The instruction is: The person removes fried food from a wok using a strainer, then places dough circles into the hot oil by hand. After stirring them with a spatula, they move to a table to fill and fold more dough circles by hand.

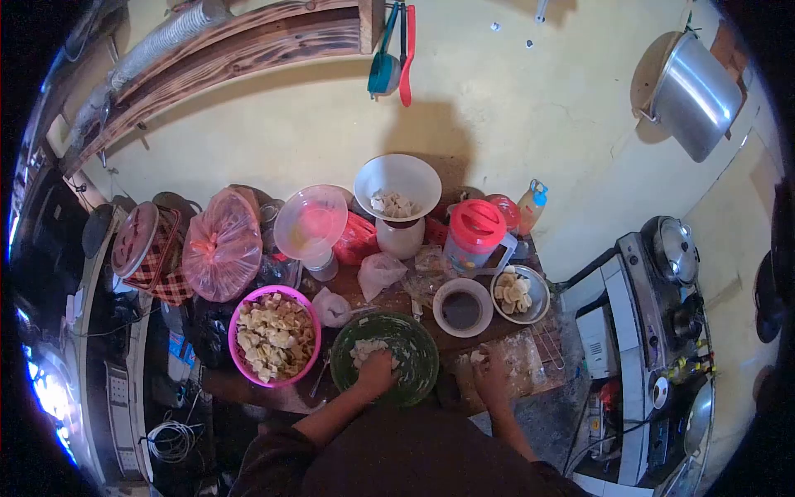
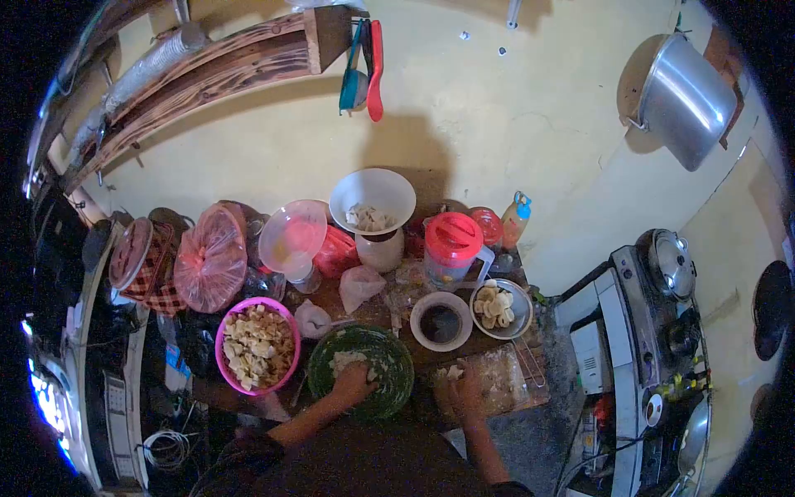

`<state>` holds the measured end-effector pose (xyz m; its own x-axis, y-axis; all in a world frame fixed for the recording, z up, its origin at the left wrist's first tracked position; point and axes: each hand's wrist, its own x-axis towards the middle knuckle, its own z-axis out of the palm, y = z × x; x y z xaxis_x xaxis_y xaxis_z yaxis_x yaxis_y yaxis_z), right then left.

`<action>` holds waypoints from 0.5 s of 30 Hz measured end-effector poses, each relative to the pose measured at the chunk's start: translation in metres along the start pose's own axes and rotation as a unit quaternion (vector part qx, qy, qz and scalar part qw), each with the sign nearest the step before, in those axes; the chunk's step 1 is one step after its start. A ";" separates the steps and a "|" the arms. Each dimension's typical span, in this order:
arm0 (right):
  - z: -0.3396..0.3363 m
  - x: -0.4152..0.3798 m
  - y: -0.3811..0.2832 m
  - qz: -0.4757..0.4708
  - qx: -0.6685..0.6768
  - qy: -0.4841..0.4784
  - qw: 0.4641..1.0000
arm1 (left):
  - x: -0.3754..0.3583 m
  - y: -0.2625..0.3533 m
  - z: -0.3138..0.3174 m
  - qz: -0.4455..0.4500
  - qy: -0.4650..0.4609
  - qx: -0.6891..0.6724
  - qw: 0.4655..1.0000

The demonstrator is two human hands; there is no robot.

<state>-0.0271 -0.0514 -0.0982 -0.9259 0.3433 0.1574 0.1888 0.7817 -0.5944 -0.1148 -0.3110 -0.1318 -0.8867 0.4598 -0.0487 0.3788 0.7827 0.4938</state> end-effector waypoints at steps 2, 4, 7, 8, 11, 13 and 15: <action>0.010 -0.008 0.003 0.053 0.173 -0.027 0.983 | 0.009 -0.002 0.003 -0.004 -0.033 0.013 0.999; 0.009 -0.011 -0.004 0.060 0.154 -0.036 0.986 | 0.017 -0.009 0.013 -0.006 -0.066 0.026 0.997; 0.019 -0.016 0.004 0.086 0.238 -0.078 0.964 | 0.026 -0.012 0.013 0.047 -0.074 0.038 0.995; 0.024 -0.017 0.008 0.105 0.340 -0.111 0.928 | 0.028 0.007 -0.015 0.014 -0.087 -0.073 0.993; -0.001 -0.007 -0.034 0.163 0.555 -0.223 0.785 | 0.029 0.050 -0.066 -0.025 -0.129 -0.338 0.932; -0.028 -0.003 -0.077 0.187 0.578 -0.239 0.758 | 0.025 0.070 -0.086 -0.032 -0.155 -0.486 0.860; -0.038 -0.003 -0.094 0.208 0.599 -0.256 0.729 | 0.020 0.086 -0.103 0.127 -0.063 -0.423 0.895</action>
<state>-0.0301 -0.1063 -0.0126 -0.9287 -0.0582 -0.3663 0.3511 -0.4567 -0.8174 -0.1271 -0.2778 -0.0013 -0.7427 0.6639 0.0874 0.1804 0.0727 0.9809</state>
